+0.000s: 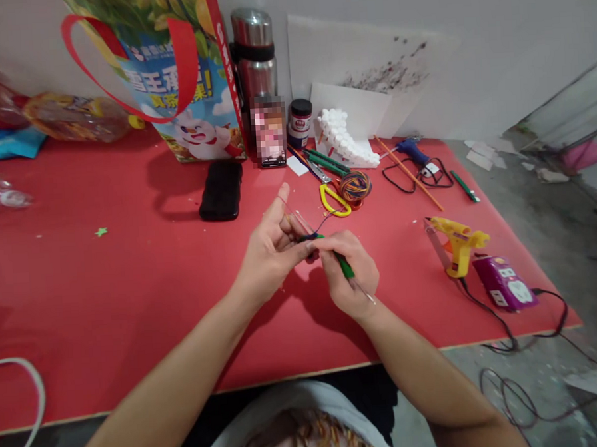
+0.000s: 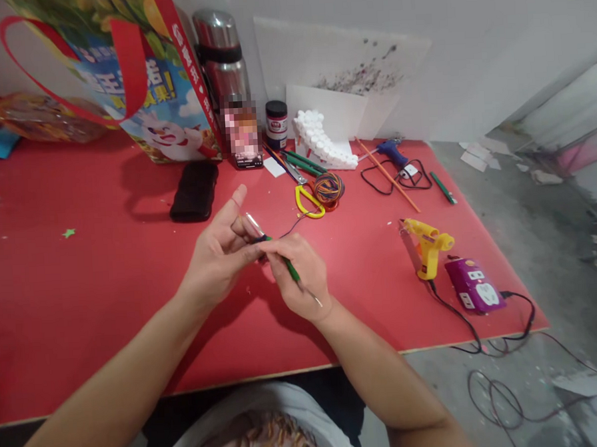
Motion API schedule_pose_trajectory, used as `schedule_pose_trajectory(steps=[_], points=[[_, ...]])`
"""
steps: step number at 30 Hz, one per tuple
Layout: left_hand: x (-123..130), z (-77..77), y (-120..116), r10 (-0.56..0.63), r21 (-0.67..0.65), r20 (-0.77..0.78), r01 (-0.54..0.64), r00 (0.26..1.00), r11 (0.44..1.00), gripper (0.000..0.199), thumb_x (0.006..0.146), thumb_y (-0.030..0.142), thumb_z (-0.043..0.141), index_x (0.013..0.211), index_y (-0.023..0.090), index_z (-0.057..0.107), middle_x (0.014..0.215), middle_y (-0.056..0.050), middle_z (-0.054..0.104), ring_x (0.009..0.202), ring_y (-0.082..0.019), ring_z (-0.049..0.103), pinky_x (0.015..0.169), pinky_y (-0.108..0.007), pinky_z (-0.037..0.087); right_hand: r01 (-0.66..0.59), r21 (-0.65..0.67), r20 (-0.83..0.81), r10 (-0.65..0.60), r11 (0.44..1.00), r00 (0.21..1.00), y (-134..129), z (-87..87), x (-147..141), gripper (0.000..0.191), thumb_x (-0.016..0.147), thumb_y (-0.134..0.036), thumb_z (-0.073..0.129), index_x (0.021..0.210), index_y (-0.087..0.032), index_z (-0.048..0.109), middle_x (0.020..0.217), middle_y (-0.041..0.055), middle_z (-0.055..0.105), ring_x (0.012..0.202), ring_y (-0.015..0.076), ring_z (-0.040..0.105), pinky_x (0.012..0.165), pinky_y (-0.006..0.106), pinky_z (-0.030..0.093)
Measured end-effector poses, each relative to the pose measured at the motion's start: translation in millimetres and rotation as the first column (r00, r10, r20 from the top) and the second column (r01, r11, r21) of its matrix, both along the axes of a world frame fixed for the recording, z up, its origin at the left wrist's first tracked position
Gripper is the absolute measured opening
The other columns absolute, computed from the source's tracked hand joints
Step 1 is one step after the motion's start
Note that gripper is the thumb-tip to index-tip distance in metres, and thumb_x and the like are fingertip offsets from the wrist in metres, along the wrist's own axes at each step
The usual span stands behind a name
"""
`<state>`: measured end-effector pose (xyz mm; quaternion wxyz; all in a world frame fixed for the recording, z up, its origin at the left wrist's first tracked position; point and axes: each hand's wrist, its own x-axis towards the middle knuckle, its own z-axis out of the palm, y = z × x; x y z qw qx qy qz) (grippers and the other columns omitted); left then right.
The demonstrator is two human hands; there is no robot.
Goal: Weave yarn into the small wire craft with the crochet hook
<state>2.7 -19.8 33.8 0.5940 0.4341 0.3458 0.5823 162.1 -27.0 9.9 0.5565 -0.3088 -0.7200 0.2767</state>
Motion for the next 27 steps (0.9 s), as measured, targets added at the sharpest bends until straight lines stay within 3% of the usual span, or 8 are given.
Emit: schedule_pose_trajectory(steps=[3, 7, 11, 15, 18, 21, 27], points=[[-6.7, 5.0, 0.8, -0.050, -0.043, 0.045, 0.052, 0.998, 0.998, 0.118, 0.075, 0.024, 0.092, 0.172, 0.016, 0.023, 0.081, 0.003, 0.065, 0.067, -0.013, 0.064, 0.062, -0.024, 0.054, 0.014, -0.089, -0.058, -0.020, 0.996, 0.998, -3.1, 1.4, 2.0, 0.021, 0.104, -0.022, 0.062, 0.119, -0.032, 0.074, 0.099, 0.0032, 0.077, 0.085, 0.0193, 0.073, 0.080, 0.038, 0.060], [-7.1, 9.5, -2.0, -0.006, 0.009, -0.052, 0.006, 0.999, 1.000, 0.115, 0.076, 0.019, 0.091, 0.171, 0.023, 0.026, 0.081, 0.003, 0.065, 0.070, -0.013, 0.065, 0.068, -0.025, 0.057, 0.046, -0.192, -0.091, -0.064, 0.980, 0.994, -3.5, 2.2, 4.4, 0.018, 0.103, -0.026, 0.066, 0.119, -0.030, 0.074, 0.104, 0.0040, 0.078, 0.083, 0.0184, 0.074, 0.078, 0.037, 0.061], [-0.1, 6.7, -4.8, 0.058, 0.048, -0.119, -0.053, 0.991, 0.997, 0.114, 0.077, 0.015, 0.088, 0.172, 0.026, 0.025, 0.079, 0.004, 0.063, 0.069, -0.013, 0.062, 0.068, -0.025, 0.055, 0.018, -0.112, 0.012, -0.016, 0.994, 1.000, 0.3, 3.0, 2.7, 0.020, 0.105, -0.021, 0.061, 0.116, -0.030, 0.074, 0.097, 0.0027, 0.078, 0.084, 0.0182, 0.074, 0.081, 0.036, 0.061], [7.5, 1.3, -6.0, 0.143, 0.046, -0.158, -0.138, 0.977, 0.989, 0.115, 0.078, 0.011, 0.082, 0.173, 0.025, 0.019, 0.083, 0.004, 0.061, 0.070, -0.012, 0.057, 0.065, -0.022, 0.051, 0.126, 0.021, 0.123, -0.128, 0.992, 0.984, -0.4, 0.0, -5.1, 0.022, 0.106, -0.020, 0.056, 0.119, -0.030, 0.070, 0.098, 0.0051, 0.077, 0.087, 0.0212, 0.072, 0.081, 0.040, 0.059], [8.5, 1.2, -4.8, 0.098, 0.038, -0.080, -0.096, 0.992, 0.995, 0.119, 0.077, 0.016, 0.085, 0.174, 0.023, 0.016, 0.081, 0.005, 0.059, 0.069, -0.011, 0.056, 0.063, -0.021, 0.050, 0.138, 0.088, 0.107, -0.147, 0.986, 0.983, -2.1, -2.7, -7.2, 0.025, 0.105, -0.018, 0.057, 0.123, -0.031, 0.068, 0.097, 0.0048, 0.076, 0.085, 0.0215, 0.071, 0.079, 0.040, 0.059], [4.8, 2.7, -2.4, 0.024, 0.027, 0.011, -0.024, 1.000, 0.999, 0.123, 0.074, 0.020, 0.090, 0.173, 0.020, 0.017, 0.079, 0.006, 0.058, 0.068, -0.011, 0.057, 0.063, -0.021, 0.051, 0.067, 0.113, 0.034, -0.071, 0.991, 0.997, -3.4, -3.5, -4.5, 0.030, 0.104, -0.015, 0.058, 0.126, -0.033, 0.068, 0.091, 0.0028, 0.075, 0.084, 0.0208, 0.071, 0.078, 0.039, 0.059], [-6.2, 2.3, 0.3, -0.040, -0.029, 0.085, 0.043, 0.996, 0.999, 0.115, 0.077, 0.017, 0.088, 0.172, 0.026, 0.025, 0.083, 0.005, 0.062, 0.068, -0.011, 0.064, 0.064, -0.023, 0.055, 0.076, -0.147, -0.061, -0.085, 0.986, 0.994, -6.7, -3.6, 0.4, 0.026, 0.102, -0.031, 0.067, 0.128, -0.035, 0.072, 0.107, 0.0057, 0.079, 0.087, 0.0213, 0.074, 0.081, 0.040, 0.062]])
